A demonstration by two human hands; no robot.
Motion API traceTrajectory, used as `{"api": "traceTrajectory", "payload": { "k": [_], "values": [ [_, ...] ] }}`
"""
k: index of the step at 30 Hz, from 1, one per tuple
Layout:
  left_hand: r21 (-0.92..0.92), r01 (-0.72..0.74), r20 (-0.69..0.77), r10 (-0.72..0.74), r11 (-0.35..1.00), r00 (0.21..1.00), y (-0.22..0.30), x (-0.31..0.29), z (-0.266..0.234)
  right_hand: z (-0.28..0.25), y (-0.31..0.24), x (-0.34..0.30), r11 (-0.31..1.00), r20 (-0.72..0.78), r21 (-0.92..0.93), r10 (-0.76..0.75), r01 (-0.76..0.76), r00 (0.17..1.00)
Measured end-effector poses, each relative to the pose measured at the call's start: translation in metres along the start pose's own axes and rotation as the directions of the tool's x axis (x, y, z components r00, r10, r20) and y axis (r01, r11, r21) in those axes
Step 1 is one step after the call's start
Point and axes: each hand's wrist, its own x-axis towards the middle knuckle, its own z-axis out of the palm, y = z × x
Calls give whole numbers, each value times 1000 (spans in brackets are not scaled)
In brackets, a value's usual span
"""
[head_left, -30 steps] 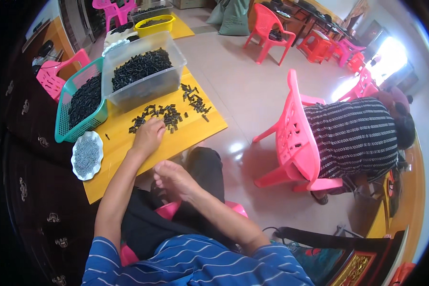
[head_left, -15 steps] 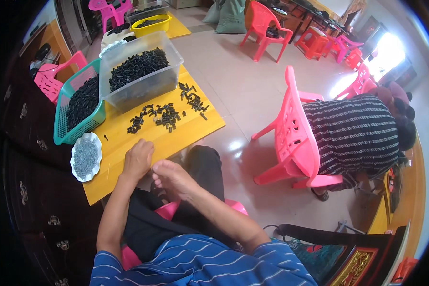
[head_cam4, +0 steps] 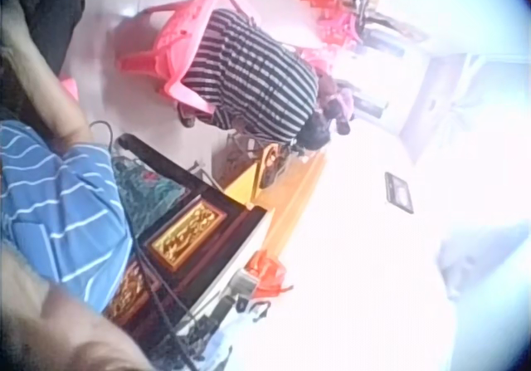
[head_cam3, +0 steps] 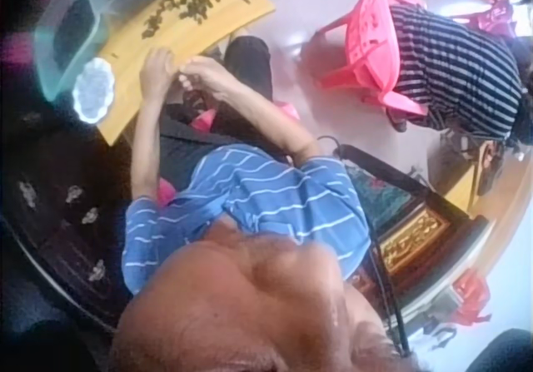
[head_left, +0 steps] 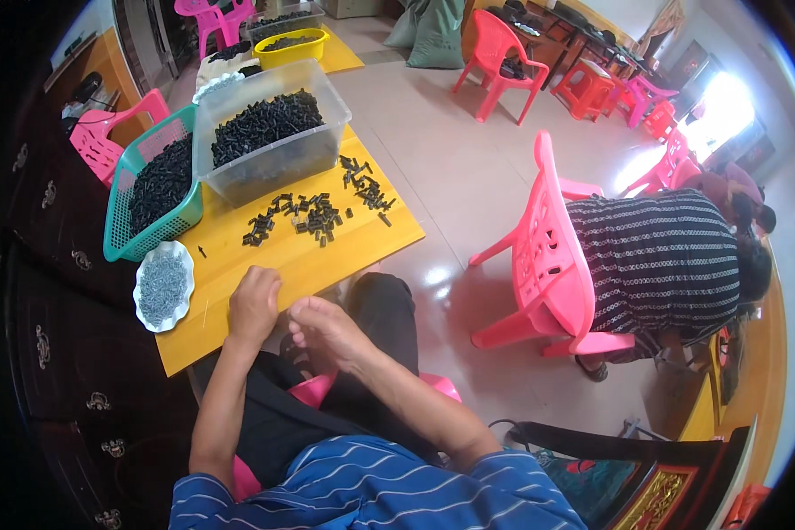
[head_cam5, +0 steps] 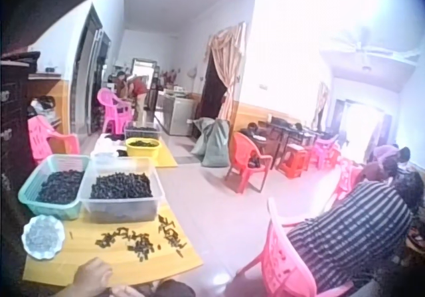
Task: The person assembles small components by picking up plastic parts and screws from the table and inserting the screws into the plastic pieces by hand.
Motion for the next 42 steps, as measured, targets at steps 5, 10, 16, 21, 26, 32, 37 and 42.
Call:
{"api": "traceTrajectory", "payload": {
  "k": [5, 10, 16, 21, 26, 32, 37, 42],
  "values": [
    [-14, 14, -18, -15, 1000, 1000, 0, -7, -4, 3, -1, 3, 1000, 2, 25, 13, -14, 1000],
    [-88, 68, -49, -72, 994, 996, -11, -7, -7, 7, -2, 3, 1000, -30, 0, -19, 19, 999],
    [-486, 57, -120, -132, 872, 984, 24, 2, -37, 18, -9, -7, 994, -136, -102, -65, 51, 989],
    [-410, -24, -114, -26, 912, 993, 42, -12, -39, 23, -6, -8, 987, -106, -142, -87, 72, 991],
    [-335, -110, -153, 61, 936, 986, 49, -15, -37, 21, -3, -4, 978, -116, -73, -203, 195, 972],
    [-361, -152, -181, 91, 920, 979, 57, -17, -36, 15, 1, -1, 956, -128, -122, -282, 267, 951],
    [-353, -213, -206, 146, 911, 968, 58, -17, -37, 7, 2, 2, 867, -95, -311, -437, 391, 894],
    [-386, -189, -185, 124, 903, 975, 59, -18, -39, 16, 2, -2, 842, -112, -342, -477, 417, 872]
  ]
}}
